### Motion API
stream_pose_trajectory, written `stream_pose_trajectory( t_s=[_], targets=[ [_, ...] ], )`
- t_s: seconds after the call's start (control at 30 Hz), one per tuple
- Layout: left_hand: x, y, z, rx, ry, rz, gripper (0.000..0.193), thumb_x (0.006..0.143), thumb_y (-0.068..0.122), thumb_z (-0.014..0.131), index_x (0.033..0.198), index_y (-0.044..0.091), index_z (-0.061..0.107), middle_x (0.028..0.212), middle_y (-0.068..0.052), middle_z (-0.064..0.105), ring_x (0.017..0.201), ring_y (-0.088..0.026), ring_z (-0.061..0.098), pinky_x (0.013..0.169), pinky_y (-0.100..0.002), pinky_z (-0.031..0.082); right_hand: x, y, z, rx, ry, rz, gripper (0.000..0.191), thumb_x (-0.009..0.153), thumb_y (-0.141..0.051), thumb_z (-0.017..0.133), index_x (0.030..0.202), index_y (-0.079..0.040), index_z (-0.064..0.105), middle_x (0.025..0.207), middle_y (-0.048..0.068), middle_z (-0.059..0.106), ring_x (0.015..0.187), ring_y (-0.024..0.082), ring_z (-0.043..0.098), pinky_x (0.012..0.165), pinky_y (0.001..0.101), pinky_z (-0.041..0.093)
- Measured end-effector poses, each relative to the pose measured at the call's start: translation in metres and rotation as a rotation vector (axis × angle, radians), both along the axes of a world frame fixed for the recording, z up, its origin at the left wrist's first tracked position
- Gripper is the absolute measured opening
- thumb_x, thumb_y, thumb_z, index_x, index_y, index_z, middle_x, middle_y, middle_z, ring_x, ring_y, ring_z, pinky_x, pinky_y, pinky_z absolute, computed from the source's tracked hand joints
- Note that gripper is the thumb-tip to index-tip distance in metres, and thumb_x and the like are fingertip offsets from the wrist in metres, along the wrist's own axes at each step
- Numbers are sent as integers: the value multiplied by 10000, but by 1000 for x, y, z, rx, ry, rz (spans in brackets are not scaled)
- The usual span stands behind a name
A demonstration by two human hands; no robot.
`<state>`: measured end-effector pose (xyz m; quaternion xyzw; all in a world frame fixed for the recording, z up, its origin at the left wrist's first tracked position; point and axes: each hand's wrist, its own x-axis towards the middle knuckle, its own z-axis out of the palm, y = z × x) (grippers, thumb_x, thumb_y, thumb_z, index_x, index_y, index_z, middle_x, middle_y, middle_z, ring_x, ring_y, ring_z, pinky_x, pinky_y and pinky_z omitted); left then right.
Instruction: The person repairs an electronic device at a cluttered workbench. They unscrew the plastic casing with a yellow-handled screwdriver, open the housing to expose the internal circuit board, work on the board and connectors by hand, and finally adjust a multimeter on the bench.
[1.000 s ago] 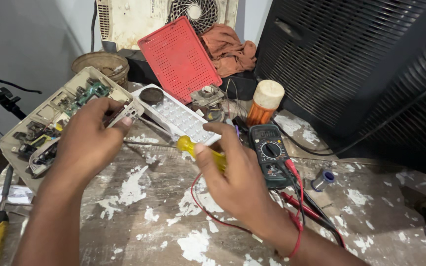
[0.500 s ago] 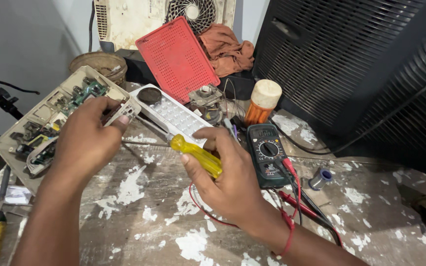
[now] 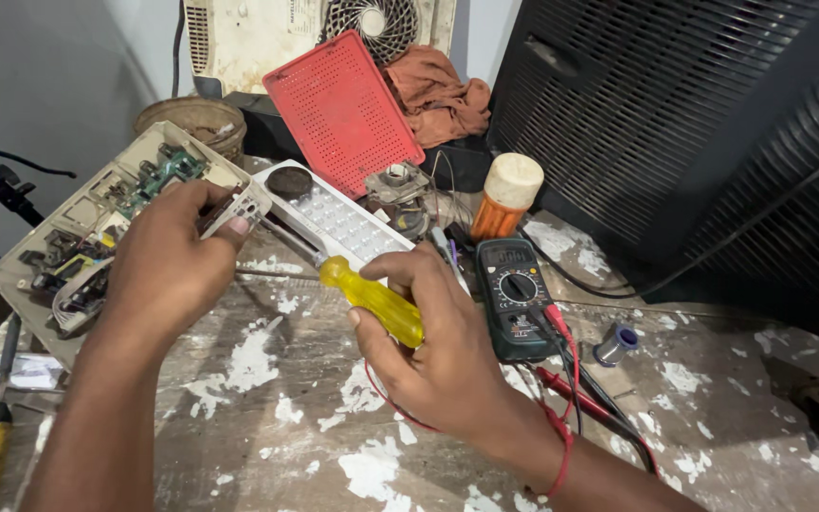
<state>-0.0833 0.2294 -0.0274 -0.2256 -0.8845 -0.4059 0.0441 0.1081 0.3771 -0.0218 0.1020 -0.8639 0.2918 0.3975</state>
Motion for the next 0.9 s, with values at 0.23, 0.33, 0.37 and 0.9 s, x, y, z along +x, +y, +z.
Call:
stream_pose_trajectory(
  t_s=[0.23,0.33,0.37,0.9],
  targets=[
    [-2,-1,-2,50,36,-7,363,908,233,715,1212,36,679,1146,-179,694,989,-351,668,867,-466,486,1,9,-5,-101,-275,-200,391,1044,-191,566,1372,6,485,729,135,670,639,258,691,580,386,486],
    [-2,-1,-4,83,86,-24,343,909,228,719,1185,25,690,1156,-185,690,1012,-355,658,865,-464,479,1,7,-6,-90,-146,-147,403,1019,-237,611,1308,13,484,738,137,626,603,238,648,561,376,479],
    [-1,-1,-5,89,59,-19,342,908,232,718,1183,30,690,1152,-181,691,1006,-350,662,859,-463,480,2,5,-6,-38,-67,-127,412,1015,-243,626,1300,16,478,757,155,595,618,260,614,569,381,473],
    [0,-2,-2,52,-4,8,372,901,249,727,1219,62,688,1095,-183,712,935,-356,684,839,-471,499,-1,6,-12,-180,-32,-94,435,1022,-186,592,1331,50,396,887,136,590,764,168,585,649,327,496]
  ],
)
